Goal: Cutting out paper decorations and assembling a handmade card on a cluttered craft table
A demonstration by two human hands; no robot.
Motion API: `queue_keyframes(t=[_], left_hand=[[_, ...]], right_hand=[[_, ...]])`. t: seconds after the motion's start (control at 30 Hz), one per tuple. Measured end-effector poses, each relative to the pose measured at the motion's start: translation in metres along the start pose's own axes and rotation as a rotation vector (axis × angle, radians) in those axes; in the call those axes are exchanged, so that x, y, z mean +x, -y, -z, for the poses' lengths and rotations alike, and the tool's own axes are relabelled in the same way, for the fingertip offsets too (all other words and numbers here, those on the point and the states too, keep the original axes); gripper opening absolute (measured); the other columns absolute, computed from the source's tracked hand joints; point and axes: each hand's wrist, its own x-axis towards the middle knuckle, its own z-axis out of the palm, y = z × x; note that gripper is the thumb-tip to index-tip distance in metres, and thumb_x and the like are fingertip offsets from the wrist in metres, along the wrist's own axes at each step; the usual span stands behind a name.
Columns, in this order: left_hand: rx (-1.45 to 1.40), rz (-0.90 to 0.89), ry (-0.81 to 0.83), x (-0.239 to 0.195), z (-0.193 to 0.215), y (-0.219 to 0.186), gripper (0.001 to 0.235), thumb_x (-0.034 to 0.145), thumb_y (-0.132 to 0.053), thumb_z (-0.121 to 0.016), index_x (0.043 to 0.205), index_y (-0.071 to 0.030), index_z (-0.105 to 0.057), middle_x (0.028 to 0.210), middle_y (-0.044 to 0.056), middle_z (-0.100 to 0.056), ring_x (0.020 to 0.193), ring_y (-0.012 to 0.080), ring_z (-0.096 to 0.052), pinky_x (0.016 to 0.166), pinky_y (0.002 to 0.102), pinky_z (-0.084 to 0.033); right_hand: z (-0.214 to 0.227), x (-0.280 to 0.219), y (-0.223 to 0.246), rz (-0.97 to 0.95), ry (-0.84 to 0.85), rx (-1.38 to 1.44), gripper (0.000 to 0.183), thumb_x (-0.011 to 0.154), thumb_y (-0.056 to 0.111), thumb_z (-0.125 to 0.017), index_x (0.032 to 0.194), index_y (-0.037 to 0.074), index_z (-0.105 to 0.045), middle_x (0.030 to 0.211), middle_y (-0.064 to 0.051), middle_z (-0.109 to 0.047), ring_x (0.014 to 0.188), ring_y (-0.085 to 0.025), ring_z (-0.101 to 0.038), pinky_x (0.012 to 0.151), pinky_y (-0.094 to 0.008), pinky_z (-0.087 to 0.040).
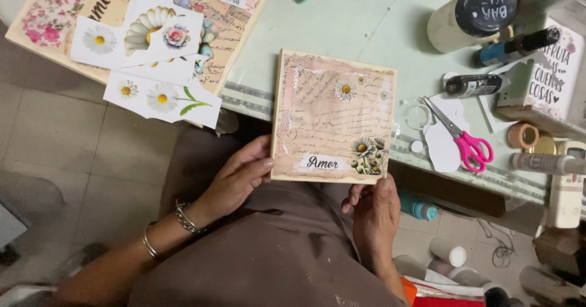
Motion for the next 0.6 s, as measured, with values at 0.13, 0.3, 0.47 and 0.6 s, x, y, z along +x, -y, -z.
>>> queue_keyframes(t=[0.13,0.3,0.47,0.6], left_hand=[[0.042,0.001,-0.006,0.0,-0.002,-0.003,0.047,0.087,-0.023,-0.051,0.127,-0.001,-0.041,0.119,0.013,-0.056,0.104,0.0179,-0.056,0.081,0.027,-0.049],[0.028,-0.012,-0.018,0.003,-0.005,-0.002,0.046,0.089,-0.02,-0.049,0.129,-0.001,-0.039,0.117,0.012,-0.057,0.104,0.0171,-0.057,0.085,0.028,-0.049],[0.113,0.035,-0.056,0.006,-0.007,0.0,0.043,0.09,-0.024,-0.045,0.128,-0.003,-0.041,0.114,0.007,-0.058,0.105,0.0143,-0.056,0.089,0.031,-0.049],[0.213,0.006,-0.094,0.004,-0.006,0.001,0.033,0.092,-0.021,-0.042,0.119,-0.002,-0.045,0.113,0.011,-0.055,0.104,0.0182,-0.056,0.086,0.034,-0.054]], right_hand=[[-0.001,-0.001,0.003,-0.008,0.01,0.001,0.026,0.095,0.03,-0.043,0.094,0.006,-0.049,0.065,-0.007,-0.045,0.054,-0.012,-0.042,0.043,-0.025,-0.039],[0.005,0.004,0.002,-0.005,0.028,0.065,0.021,0.095,0.027,-0.042,0.083,0.009,-0.041,0.069,-0.007,-0.044,0.056,-0.013,-0.043,0.042,-0.025,-0.04],[0.002,0.001,0.004,0.002,-0.041,0.027,0.023,0.094,0.028,-0.046,0.095,0.005,-0.051,0.086,-0.007,-0.056,0.062,-0.011,-0.045,0.044,-0.023,-0.042],[0.008,-0.002,-0.008,-0.019,0.001,0.071,0.023,0.091,0.023,-0.051,0.101,0.003,-0.046,0.089,-0.014,-0.054,0.066,-0.014,-0.045,0.045,-0.026,-0.045]])
